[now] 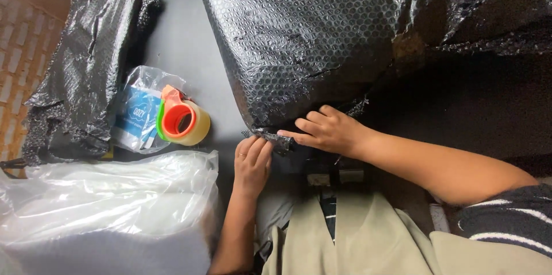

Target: Preparing tape strips and wrapping an object in black bubble wrap for packaging.

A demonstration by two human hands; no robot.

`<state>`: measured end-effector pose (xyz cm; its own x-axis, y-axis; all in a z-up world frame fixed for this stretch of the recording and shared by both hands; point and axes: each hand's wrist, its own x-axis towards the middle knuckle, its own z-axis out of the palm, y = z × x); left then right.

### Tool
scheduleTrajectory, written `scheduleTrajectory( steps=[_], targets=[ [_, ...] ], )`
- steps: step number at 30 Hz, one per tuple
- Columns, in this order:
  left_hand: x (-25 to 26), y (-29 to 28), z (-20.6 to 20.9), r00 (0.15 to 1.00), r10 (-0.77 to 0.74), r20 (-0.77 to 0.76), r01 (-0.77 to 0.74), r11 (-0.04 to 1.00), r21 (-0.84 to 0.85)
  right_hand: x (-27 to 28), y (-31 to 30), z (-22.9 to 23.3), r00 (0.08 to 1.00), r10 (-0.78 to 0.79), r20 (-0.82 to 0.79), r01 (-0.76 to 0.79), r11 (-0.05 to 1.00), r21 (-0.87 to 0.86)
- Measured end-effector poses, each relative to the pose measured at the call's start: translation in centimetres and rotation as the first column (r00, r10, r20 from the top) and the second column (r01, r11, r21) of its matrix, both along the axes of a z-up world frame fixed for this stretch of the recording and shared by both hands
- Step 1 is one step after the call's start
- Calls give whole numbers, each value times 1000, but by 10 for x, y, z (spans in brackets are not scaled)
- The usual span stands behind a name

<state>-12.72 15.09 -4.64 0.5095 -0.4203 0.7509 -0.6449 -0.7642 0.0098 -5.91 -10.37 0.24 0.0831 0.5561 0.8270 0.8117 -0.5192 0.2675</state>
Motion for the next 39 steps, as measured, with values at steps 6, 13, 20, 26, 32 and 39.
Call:
scheduleTrajectory(
  steps=[6, 13, 20, 26, 32, 39],
  targets=[
    [11, -2, -10, 995, -5, 102, 9, 999, -35, 1, -6, -2, 995, 91, -34, -91, 996, 17],
    [25, -11, -30, 993, -24, 113, 35, 994, -100, 2, -8, 7, 958, 281, -60, -282, 959, -5],
    [31, -22, -18, 993, -21, 119, 34, 994, -106, 2, -9, 5, 954, 296, -51, -298, 953, -58],
    [33, -29, -2, 998, 19, 59, -16, 999, -49, 3, -9, 15, 942, 335, -11, -335, 940, -68],
    [31, -29, 24, 995, 47, -83, -46, 999, 14, 12, -2, 35, 925, 370, 84, -368, 929, -34],
    [37, -24, 35, 971, -56, -231, 46, 998, -48, 27, 10, 27, 945, 325, -46, -321, 943, 85]
  ],
)
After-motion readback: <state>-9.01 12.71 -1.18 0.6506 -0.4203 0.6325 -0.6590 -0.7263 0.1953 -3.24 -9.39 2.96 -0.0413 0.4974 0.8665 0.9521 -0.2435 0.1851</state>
